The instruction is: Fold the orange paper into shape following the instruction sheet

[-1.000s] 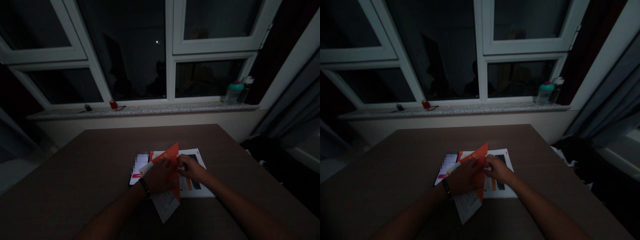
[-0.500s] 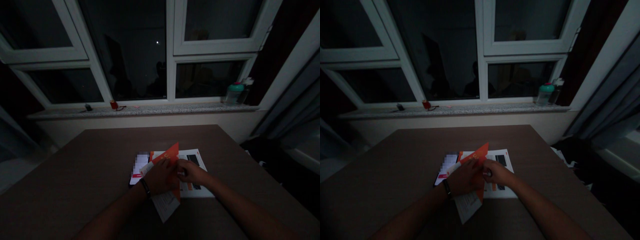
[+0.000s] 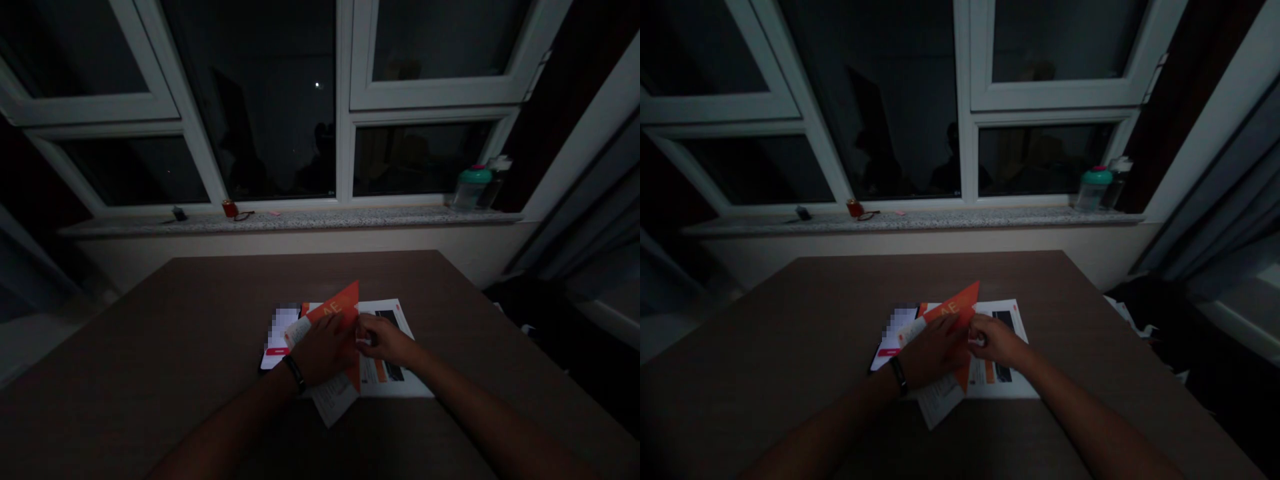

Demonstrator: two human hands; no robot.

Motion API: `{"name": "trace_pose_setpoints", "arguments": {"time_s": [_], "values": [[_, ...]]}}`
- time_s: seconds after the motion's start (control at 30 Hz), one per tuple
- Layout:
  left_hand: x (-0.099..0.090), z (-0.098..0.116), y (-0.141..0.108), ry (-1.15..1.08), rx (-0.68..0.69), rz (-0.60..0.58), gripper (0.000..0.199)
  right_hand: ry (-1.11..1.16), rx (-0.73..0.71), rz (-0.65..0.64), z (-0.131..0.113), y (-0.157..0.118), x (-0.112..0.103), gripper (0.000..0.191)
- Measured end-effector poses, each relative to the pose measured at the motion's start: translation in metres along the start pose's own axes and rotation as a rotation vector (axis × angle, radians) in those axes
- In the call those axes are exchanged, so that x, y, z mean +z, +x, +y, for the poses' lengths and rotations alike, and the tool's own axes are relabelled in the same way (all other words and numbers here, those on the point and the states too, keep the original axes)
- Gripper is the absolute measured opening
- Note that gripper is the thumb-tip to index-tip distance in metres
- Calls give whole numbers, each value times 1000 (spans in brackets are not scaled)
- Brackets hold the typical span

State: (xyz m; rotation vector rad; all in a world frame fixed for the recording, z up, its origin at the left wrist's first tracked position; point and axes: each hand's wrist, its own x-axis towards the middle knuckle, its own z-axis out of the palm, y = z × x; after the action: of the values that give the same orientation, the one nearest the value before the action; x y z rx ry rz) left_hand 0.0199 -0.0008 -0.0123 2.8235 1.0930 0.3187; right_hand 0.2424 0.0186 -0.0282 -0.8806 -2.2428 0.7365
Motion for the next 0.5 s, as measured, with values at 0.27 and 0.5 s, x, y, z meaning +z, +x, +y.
{"name": "trace_pose_setpoints", "arguments": {"time_s": [0.27, 0.5], "values": [[-2, 3, -2, 24, 19, -9, 67, -71, 95, 164, 4, 0, 6, 22], [2, 1, -4, -8, -3, -25, 75, 22, 24, -10, -4, -4, 5, 22]]}}
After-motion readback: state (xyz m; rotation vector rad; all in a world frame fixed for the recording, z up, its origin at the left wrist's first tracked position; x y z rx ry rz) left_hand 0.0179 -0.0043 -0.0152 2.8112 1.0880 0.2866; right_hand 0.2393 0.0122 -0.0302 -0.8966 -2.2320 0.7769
